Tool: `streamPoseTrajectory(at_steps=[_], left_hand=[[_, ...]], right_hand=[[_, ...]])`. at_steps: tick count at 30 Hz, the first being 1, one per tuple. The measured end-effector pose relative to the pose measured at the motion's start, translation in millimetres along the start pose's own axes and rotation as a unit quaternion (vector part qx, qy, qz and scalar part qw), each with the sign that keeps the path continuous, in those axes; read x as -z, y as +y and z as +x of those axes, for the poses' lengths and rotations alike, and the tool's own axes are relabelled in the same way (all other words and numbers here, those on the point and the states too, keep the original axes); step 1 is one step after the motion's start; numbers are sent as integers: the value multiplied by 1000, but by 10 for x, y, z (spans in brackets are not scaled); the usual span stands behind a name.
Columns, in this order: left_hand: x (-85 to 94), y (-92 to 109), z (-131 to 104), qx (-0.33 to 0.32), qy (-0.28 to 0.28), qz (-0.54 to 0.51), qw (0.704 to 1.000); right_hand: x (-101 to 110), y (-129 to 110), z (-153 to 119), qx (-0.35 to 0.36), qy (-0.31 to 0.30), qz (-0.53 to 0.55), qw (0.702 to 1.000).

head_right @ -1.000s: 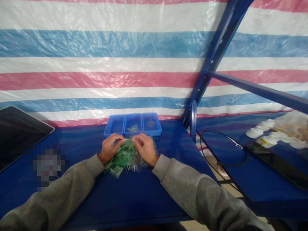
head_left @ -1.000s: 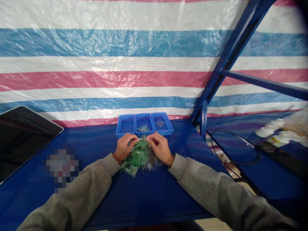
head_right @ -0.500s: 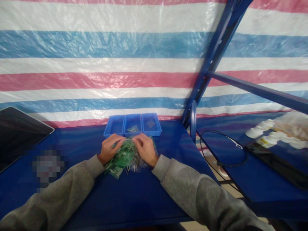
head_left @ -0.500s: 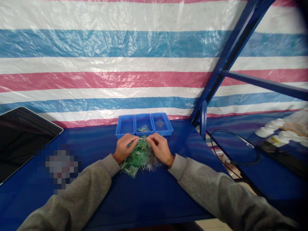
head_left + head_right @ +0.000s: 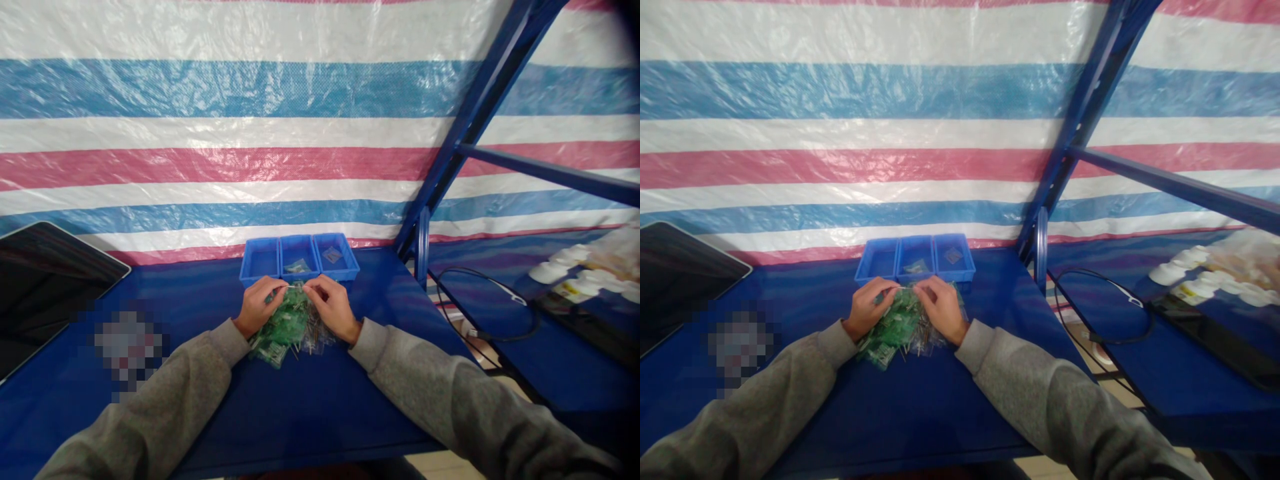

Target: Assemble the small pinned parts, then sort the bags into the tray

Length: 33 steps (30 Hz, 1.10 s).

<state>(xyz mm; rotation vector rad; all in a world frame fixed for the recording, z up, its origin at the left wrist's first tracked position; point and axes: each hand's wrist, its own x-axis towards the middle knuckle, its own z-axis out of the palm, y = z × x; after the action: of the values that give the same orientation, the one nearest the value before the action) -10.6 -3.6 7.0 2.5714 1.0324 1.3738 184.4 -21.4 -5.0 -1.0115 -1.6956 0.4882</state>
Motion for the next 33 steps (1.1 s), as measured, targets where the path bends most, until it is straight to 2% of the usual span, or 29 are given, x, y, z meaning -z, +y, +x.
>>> streamPoseTrajectory(at_steps=[7, 16, 22, 25, 28, 33], left_hand=[[11, 0, -13, 0, -14, -10, 1000], [-20, -55, -39, -12, -5, -28, 1000], [4, -11, -29, -4, 8, -21, 1000], [28, 17, -14, 17, 41, -5, 999], [44, 13, 4, 60, 97, 23, 993], [55, -69, 42, 164, 188, 119, 961]], right_hand=[[7, 0, 2, -3, -7, -15, 1000], [4, -16, 6, 1, -16, -15, 1000], [9, -18, 0, 4, -20, -16, 1000], [12, -13, 1, 7, -20, -14, 1000], [10, -1, 1, 7, -19, -16, 1000], [1, 22, -3, 8, -20, -17, 1000]])
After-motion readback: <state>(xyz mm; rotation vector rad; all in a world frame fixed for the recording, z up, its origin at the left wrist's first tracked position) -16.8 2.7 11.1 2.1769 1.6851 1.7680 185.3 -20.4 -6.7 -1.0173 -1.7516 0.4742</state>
